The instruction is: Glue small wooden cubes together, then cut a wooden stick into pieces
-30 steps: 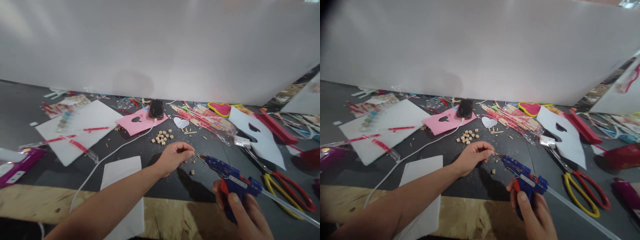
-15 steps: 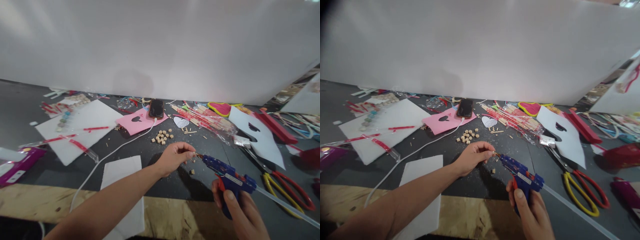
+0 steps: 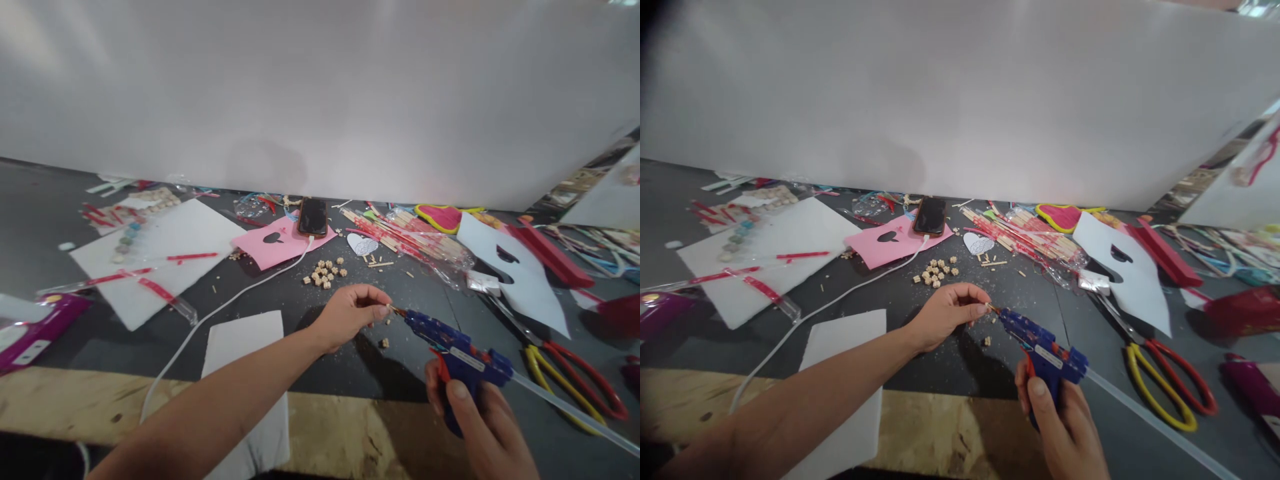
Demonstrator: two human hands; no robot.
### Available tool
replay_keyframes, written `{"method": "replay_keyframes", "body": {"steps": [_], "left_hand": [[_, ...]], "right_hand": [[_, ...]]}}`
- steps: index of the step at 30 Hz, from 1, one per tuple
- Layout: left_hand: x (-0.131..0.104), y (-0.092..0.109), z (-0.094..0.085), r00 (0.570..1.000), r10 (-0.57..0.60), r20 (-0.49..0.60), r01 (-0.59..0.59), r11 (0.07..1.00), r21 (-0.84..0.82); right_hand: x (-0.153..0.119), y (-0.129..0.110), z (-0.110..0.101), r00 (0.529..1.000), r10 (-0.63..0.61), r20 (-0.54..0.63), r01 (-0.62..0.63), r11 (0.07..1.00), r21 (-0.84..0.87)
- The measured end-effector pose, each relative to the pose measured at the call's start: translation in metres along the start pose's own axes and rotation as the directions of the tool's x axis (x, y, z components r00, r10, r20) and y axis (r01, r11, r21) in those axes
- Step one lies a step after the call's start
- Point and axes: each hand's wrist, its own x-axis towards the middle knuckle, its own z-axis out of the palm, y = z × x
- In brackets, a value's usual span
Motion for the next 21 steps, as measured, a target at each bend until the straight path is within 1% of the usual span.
{"method": "replay_keyframes", "body": {"steps": [6, 10, 14, 18, 21], "left_hand": [[0.000, 0.001, 0.000, 1.000, -0.007, -0.016, 0.007, 1.000, 0.008], [0.000, 0.000, 0.000, 1.000, -0.006, -0.010, 0.006, 1.000, 0.002], [0.000, -0.001, 0.000, 1.000, -0.002, -0.009, 0.002, 1.000, -0.007], [0.000, 0.000, -0.001, 1.000, -0.001, -0.013, 0.001, 1.000, 0.000], [0.000, 0.000, -0.001, 1.000, 0.005, -0.018, -0.005, 1.000, 0.000]], "right_hand": [[-0.001, 0.007, 0.000, 1.000, -0.010, -0.016, 0.010, 1.000, -0.008], [-0.001, 0.008, 0.000, 1.000, -0.016, 0.022, 0.015, 1.000, 0.015], [-0.002, 0.010, 0.000, 0.999, 0.028, -0.030, -0.028, 1.000, -0.002], [-0.002, 0.014, 0.000, 0.999, 0.035, -0.011, -0.035, 0.999, 0.011], [-0.003, 0.015, 0.001, 0.999, 0.021, -0.032, -0.021, 1.000, 0.005]]}}
